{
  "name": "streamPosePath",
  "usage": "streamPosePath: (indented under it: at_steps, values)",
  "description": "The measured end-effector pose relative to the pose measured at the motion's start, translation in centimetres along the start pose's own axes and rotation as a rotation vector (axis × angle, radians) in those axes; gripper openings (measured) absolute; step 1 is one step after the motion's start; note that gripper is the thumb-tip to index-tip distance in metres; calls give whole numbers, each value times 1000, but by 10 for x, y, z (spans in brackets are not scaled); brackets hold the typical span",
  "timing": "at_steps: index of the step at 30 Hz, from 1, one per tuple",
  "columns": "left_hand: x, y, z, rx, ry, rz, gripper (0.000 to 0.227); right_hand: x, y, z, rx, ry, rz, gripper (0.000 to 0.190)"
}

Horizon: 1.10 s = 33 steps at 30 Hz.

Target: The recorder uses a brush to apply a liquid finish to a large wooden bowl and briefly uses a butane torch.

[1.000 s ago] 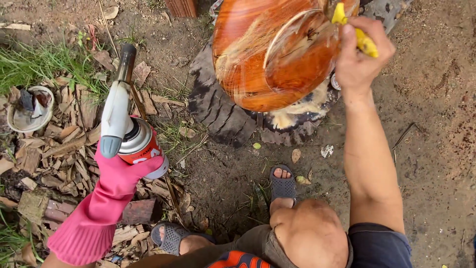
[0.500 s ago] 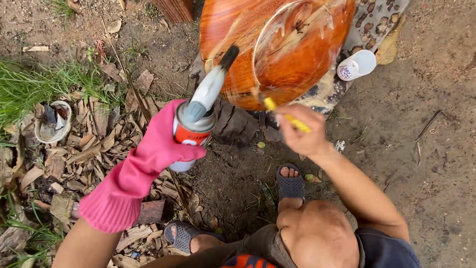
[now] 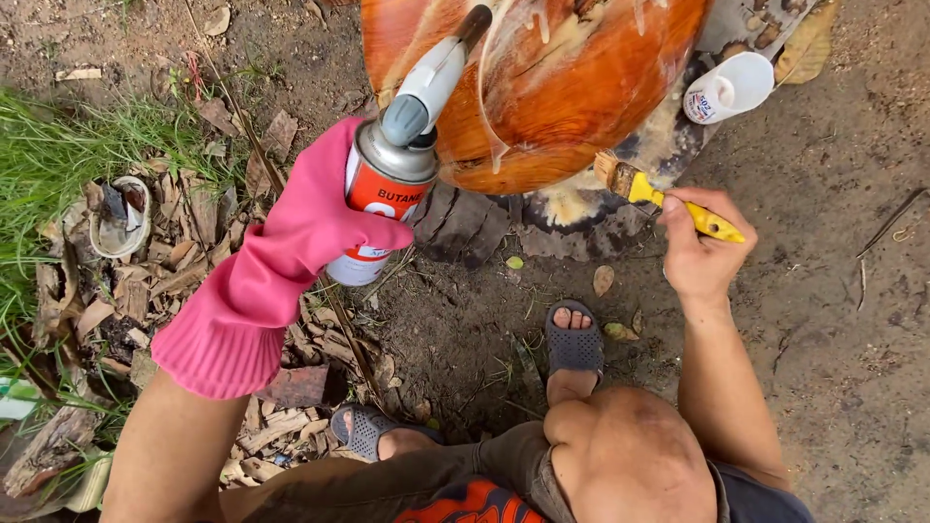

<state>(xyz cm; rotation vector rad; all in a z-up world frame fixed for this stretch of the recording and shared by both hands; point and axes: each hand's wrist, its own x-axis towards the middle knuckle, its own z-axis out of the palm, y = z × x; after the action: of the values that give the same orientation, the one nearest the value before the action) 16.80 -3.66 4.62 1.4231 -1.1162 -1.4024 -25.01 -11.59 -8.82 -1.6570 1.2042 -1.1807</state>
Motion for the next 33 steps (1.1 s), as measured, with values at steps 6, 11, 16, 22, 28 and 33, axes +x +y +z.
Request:
streamPosePath:
  at_steps: [6,11,16,22,28,33]
  values:
    - [-11,-14,-6,153,67,-32,78,2,-6,-1,19,-10,-1,7]
    - [-21,-20,-11,177,82,-72,78,1,-8,1,4,-8,-17,6]
    - [-30,-28,-16,256,103,-87,78,1,-8,5,-5,-24,-27,4]
    - [-38,-34,-22,354,138,-113,82,0,-12,11,-20,-53,-35,5]
    - [-49,-44,-28,275,148,-78,83,1,-11,14,-19,-75,-27,3]
    - [-56,-49,-33,230,155,-133,80,2,-12,15,-16,-83,-28,5]
